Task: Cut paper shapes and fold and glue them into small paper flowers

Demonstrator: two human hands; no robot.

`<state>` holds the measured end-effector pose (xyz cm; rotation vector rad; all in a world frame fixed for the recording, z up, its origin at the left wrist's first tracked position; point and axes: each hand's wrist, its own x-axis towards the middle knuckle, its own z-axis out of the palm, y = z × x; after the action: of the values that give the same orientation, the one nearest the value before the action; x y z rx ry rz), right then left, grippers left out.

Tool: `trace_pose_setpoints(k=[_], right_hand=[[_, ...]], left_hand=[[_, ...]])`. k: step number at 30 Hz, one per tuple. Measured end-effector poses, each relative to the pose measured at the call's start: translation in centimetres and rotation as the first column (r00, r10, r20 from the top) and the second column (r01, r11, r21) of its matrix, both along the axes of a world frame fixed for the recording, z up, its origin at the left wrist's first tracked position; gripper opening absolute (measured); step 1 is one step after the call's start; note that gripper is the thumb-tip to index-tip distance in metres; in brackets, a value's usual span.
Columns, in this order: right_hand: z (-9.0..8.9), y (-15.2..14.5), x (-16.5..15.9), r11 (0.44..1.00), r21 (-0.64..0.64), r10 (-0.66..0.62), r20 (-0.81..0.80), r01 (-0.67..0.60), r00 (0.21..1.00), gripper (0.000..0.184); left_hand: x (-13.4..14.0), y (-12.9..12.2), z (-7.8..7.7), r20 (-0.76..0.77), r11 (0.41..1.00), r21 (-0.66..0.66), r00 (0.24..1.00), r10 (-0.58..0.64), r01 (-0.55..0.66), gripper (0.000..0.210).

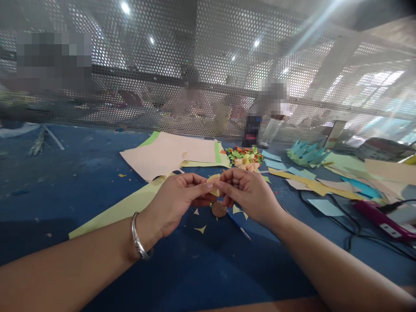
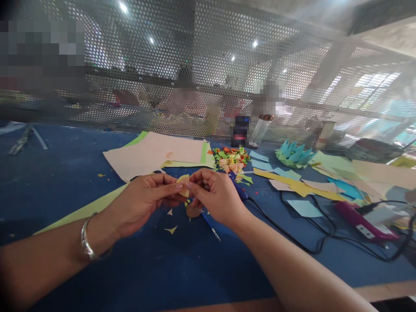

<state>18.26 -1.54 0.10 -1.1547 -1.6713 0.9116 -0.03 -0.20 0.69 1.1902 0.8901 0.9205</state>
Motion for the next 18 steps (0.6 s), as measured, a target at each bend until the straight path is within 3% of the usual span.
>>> trace_pose_setpoints(k=[18], right_hand=[[-0.19, 0.14, 0.21, 1.0, -0.021, 0.022, -0.07, -0.023, 0.997, 0.028]], left_hand=[[-0.34, 0.27, 0.11, -0.008, 0.992, 0.117, 0.999, -0.047, 0.048, 0.016]])
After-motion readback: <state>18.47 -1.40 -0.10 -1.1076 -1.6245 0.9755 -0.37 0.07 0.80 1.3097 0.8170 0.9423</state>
